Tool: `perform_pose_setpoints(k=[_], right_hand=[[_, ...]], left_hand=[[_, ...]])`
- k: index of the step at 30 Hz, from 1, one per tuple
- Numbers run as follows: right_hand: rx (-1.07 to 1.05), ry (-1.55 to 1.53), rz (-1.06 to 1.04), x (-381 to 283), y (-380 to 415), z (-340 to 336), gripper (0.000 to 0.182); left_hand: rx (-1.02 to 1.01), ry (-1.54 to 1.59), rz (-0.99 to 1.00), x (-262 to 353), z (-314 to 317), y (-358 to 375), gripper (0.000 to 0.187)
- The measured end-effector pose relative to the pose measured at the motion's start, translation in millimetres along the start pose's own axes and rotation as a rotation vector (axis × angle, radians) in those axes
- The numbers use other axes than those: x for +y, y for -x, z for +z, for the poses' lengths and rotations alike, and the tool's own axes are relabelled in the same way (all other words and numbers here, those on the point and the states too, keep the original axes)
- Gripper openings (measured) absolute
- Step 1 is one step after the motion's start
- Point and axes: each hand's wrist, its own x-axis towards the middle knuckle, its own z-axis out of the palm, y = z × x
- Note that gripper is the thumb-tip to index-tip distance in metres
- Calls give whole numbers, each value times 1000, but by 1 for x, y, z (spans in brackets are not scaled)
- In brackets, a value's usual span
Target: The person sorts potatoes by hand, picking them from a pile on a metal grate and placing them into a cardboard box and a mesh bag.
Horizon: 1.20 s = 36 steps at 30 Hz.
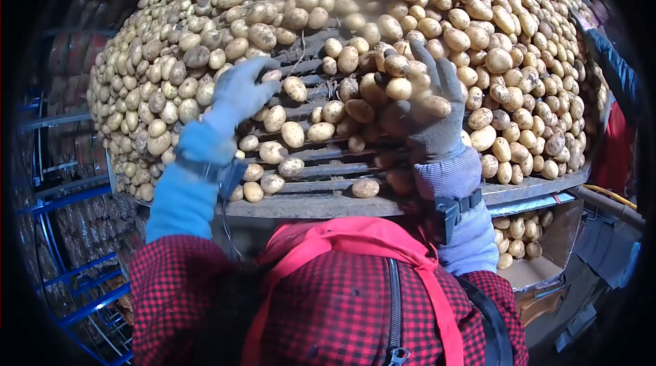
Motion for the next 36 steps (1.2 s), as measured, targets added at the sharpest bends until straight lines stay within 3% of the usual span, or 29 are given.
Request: perform_pose_setpoints(k=[1,3,4,7,9,11,12,13,14,15,16,17,19,23,26,29,33,34,35,36], right_hand=[[-3,1,5,-1,-1,-3,52],[36,-121,19,-6,-4,-3,51],[90,-384,168,-8,-2,3,49],[78,-440,244,-9,0,4,47],[87,-458,247,-9,7,10,47],[142,-485,246,-2,7,17,47],[33,-210,100,5,4,9,51],[28,-210,114,4,7,9,51],[91,-398,176,2,9,12,52],[155,-587,231,-1,8,15,54],[177,-822,336,-8,6,16,61],[177,-826,335,-8,6,12,61],[23,-573,261,-4,5,3,60],[85,-488,251,-7,7,7,55],[133,-433,248,-6,6,8,52],[-10,-195,188,-5,4,4,47],[23,-247,254,-18,-2,-1,43],[-5,-186,247,-18,-4,-3,42],[-1,-181,251,-16,-3,-2,42],[24,-255,270,-13,0,0,42]], left_hand=[[-6,0,0,0,5,11,44],[-66,114,278,8,14,30,40],[-144,-54,276,22,18,33,38],[29,-143,377,15,47,1,35],[23,-272,137,18,38,-28,34],[190,-255,258,1,37,-42,34],[183,-253,267,12,29,-38,34],[2,-173,290,17,19,-28,35],[-174,-91,305,22,14,-16,36],[-169,-46,439,21,23,-6,37],[-264,-136,450,21,31,1,38],[-360,-228,463,27,36,6,38],[-295,-237,482,29,44,4,40],[-335,-212,449,30,48,19,50],[-245,-198,455,26,61,33,56],[-115,-201,398,31,86,31,56],[-165,-11,347,27,66,23,39],[-92,100,290,28,61,17,32],[110,147,430,28,57,13,30],[165,100,482,29,56,5,31]])
